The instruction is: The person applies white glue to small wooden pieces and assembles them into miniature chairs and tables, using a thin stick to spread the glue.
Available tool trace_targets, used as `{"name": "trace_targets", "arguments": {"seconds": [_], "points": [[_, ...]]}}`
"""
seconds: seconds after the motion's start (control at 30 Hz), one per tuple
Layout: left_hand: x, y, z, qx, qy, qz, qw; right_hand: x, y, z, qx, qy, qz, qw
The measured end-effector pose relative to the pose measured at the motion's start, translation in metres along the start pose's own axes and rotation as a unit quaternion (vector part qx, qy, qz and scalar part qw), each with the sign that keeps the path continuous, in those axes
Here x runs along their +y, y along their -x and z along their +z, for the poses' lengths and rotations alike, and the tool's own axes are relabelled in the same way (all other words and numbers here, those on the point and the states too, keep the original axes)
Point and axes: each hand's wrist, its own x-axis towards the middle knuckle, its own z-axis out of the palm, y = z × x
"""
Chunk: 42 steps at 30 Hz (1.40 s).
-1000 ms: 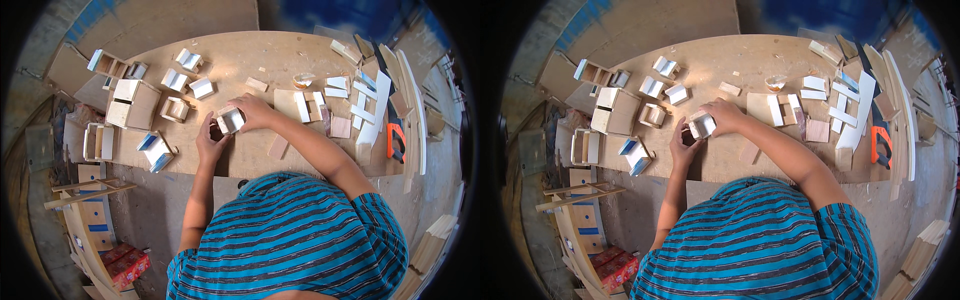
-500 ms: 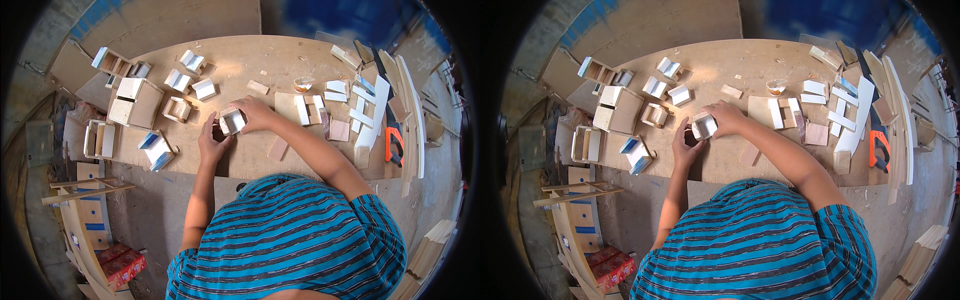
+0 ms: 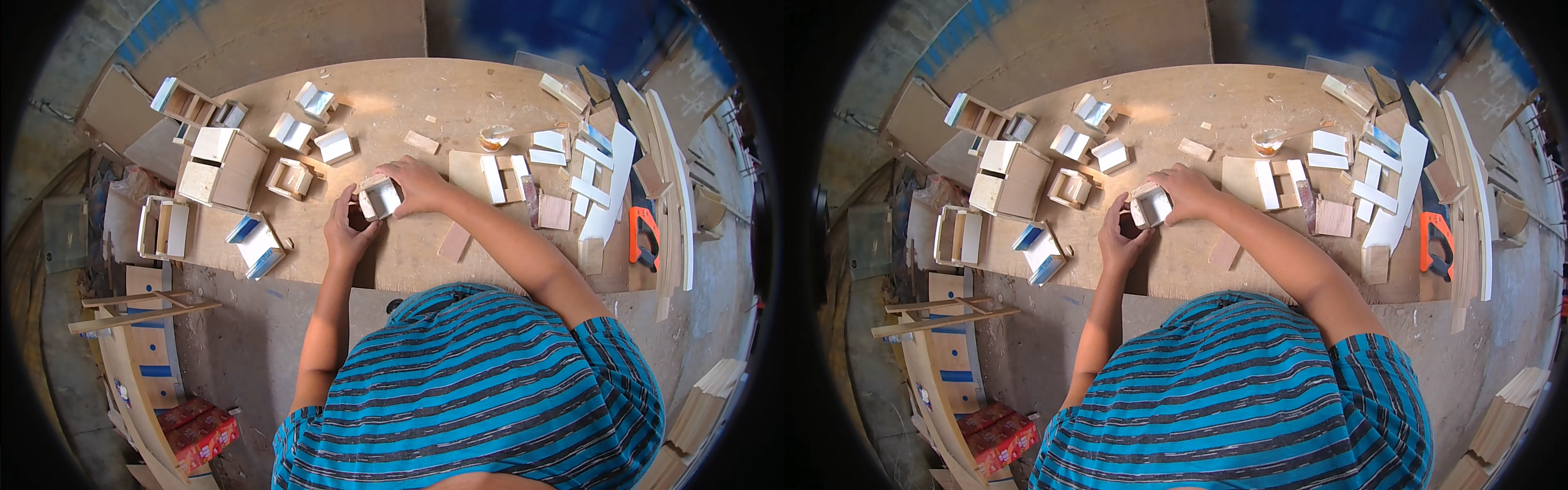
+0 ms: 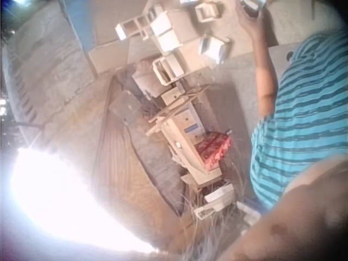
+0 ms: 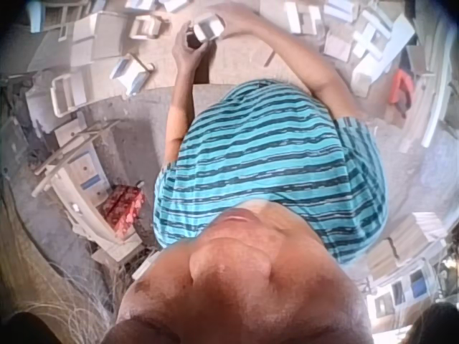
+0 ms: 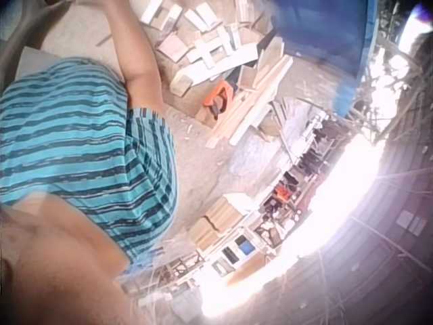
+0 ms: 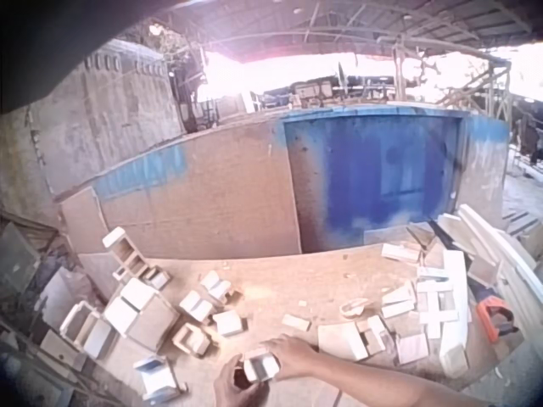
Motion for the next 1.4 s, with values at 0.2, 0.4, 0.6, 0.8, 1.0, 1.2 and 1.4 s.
{"name": "trace_targets", "arguments": {"seconds": [0.2,0.4,0.6,0.8,1.0,1.2,1.4], "points": [[0.001,0.0,0.001,0.007,0.013,0.016,1.0,0.005,0.003,-0.004,0.046,-0.063,-0.022,0.997],[0.005,-0.001,-0.001,-0.004,0.018,0.0,1.0,0.021,-0.001,-0.052,0.093,0.039,0.186,0.977],[0.0,-0.001,-0.001,-0.006,0.029,0.009,1.0,0.059,0.001,-0.045,0.082,0.002,0.195,0.977],[0.0,0.001,-0.002,-0.001,0.038,-0.007,0.999,0.044,0.017,-0.052,0.031,-0.321,0.305,0.896],[0.003,0.0,-0.004,-0.009,0.04,-0.012,0.999,0.013,0.039,-0.044,-0.005,-0.312,0.189,0.931],[0.0,0.0,-0.004,-0.003,0.05,0.001,0.999,-0.025,0.045,-0.018,-0.012,-0.15,0.089,0.985],[0.004,-0.001,-0.008,-0.02,0.056,-0.002,0.998,-0.029,0.046,-0.004,0.067,-0.088,0.013,0.994]]}}
